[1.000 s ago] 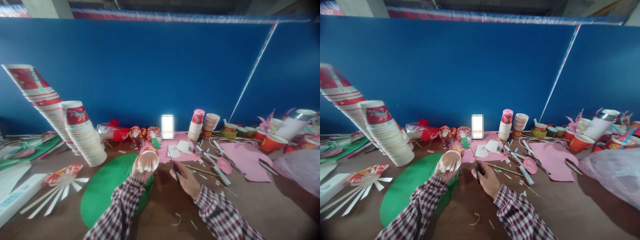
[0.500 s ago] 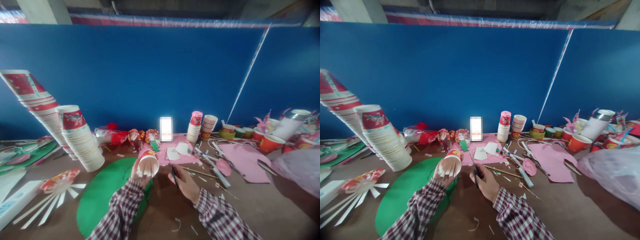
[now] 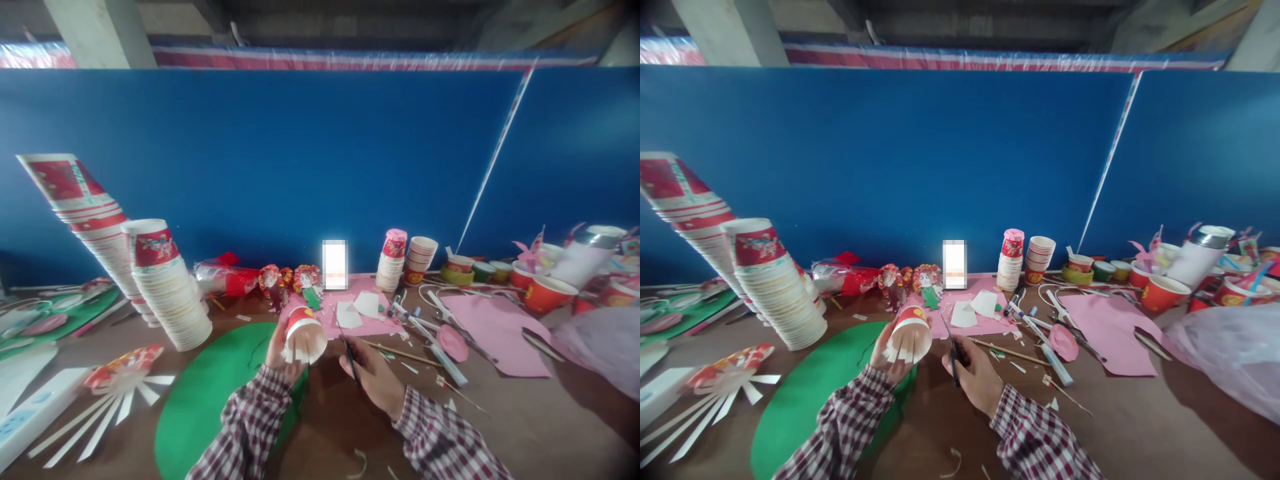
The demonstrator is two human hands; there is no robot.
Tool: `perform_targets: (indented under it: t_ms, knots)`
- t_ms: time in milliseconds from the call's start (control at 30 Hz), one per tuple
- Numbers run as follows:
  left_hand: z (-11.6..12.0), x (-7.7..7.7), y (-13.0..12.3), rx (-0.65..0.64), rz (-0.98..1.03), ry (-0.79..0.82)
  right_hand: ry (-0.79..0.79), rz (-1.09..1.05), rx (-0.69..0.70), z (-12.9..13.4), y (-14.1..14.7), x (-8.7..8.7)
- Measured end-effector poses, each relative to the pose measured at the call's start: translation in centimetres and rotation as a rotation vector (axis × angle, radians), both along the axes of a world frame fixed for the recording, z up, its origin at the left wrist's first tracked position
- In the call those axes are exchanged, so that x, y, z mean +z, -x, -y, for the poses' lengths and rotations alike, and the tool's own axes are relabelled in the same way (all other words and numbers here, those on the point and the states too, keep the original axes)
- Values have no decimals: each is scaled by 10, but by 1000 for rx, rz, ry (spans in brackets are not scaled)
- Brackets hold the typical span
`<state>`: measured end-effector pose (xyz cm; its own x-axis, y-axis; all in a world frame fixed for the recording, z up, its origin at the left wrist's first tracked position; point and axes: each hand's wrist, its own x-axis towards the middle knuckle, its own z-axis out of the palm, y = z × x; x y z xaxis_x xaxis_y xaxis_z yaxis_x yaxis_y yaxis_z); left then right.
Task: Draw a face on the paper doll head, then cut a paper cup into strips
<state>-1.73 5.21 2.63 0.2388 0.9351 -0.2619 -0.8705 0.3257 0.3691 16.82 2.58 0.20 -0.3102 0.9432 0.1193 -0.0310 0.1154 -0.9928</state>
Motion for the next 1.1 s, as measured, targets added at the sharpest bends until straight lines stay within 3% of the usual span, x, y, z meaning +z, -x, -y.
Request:
perform_targets:
  t_ms: [533, 700, 833, 1100]
  knots:
    - [-1, 4, -4, 50, -101, 81, 19, -22, -18, 1, 0, 6]
    - [0, 5, -4, 35, -76, 113, 90, 9, -132, 5, 2, 13]
    - [3, 12, -6, 61, -106, 114, 28, 126, -220, 2, -1, 13]
    - [9, 22, -7, 155, -197, 213, -89, 285, -170, -1, -4, 2]
